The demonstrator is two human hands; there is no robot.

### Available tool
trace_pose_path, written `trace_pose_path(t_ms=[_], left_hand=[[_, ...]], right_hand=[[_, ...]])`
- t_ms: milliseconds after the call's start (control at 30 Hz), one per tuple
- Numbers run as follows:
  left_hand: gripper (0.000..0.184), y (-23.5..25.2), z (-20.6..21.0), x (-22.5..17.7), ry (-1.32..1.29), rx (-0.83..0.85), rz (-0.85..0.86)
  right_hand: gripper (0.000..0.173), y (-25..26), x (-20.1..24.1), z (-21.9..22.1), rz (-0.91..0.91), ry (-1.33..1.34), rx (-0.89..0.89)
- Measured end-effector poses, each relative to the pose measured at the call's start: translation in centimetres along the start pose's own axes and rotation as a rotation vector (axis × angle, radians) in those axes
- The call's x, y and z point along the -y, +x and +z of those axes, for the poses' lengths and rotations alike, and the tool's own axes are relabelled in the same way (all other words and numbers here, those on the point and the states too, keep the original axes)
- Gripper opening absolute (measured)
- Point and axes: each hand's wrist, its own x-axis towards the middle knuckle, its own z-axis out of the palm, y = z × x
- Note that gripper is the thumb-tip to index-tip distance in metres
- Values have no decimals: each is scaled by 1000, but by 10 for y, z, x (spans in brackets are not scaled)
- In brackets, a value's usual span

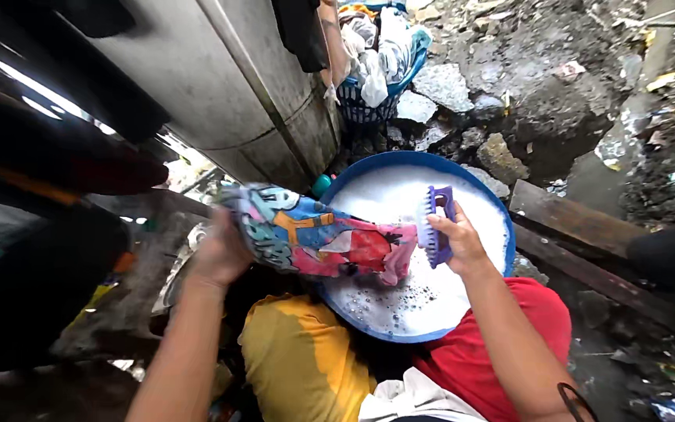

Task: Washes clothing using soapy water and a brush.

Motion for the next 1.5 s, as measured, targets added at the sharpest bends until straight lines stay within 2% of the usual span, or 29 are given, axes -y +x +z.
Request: trace_pose_path(t_ms=[33,100,200,300,400,467,533,600,633,700,800,867,933,1000,1067,1100,1133,1167,1200,1267,1300,1333,1367,1400,1433,1500], left_hand=[[31,4,-1,22,114,74,-108],[24,5,1,32,266,183,-232],[22,-17,-6,14,266,181,-122],[28,-23,-5,-2,161,178,-12],[32,-4,7,7,195,130,-98],[37,23,10,26,461,37,-213],[46,47,3,52,922,12,-276],[46,62,-10,74,1355,35,-235],[41,64,-16,82,1455,2,-166],[35,61,-25,97,1509,-70,-75],[35,58,-31,108,1450,-121,-127],[32,59,-33,109,1406,-144,-157],[34,60,-36,114,1405,-118,-163],[35,65,-39,117,1394,-90,-138],[33,68,-39,120,1373,-71,-124],[32,68,-39,120,1373,-65,-126],[31,68,-40,120,1371,-60,-128],[31,67,-41,119,1358,-61,-121],[31,68,-41,118,1341,-65,-114],[31,69,-41,117,1343,-68,-142],[31,67,-40,117,1357,-64,-160],[30,66,-40,116,1369,-62,-178],[31,66,-40,115,1376,-61,-184],[33,66,-40,116,1381,-58,-176],[34,67,-41,117,1384,-58,-161],[34,68,-43,120,1381,-52,-127]], right_hand=[[36,2,3,1,-14,-16,-11],[32,3,11,-5,-40,-89,-38],[36,-8,26,-26,-109,-173,-119],[39,1,41,-37,-303,-92,-203],[44,35,29,-37,-397,-44,-271],[50,71,2,-35,-357,-122,-369],[62,99,-37,-29,-163,-253,-465],[69,112,-73,-2,23,-339,-474],[70,112,-89,23,34,-395,-417],[70,95,-113,90,-33,-578,-228],[70,64,-122,201,-140,-823,94],[72,64,-136,226,-191,-959,269],[68,78,-151,190,-171,-1073,231],[63,100,-167,111,-124,-1111,-6],[74,115,-178,30,18,-1076,-250],[78,120,-184,9,82,-1049,-361],[79,125,-188,8,104,-1019,-435],[77,124,-185,29,93,-988,-439],[73,117,-178,69,44,-974,-376],[67,88,-161,170,-39,-949,-120],[66,75,-158,207,-81,-962,17],[66,69,-157,224,-114,-990,128],[65,70,-154,218,-132,-1013,183],[66,78,-153,192,-120,-1032,177],[65,90,-156,151,-100,-1044,102],[66,118,-170,54,-10,-1031,-180]])
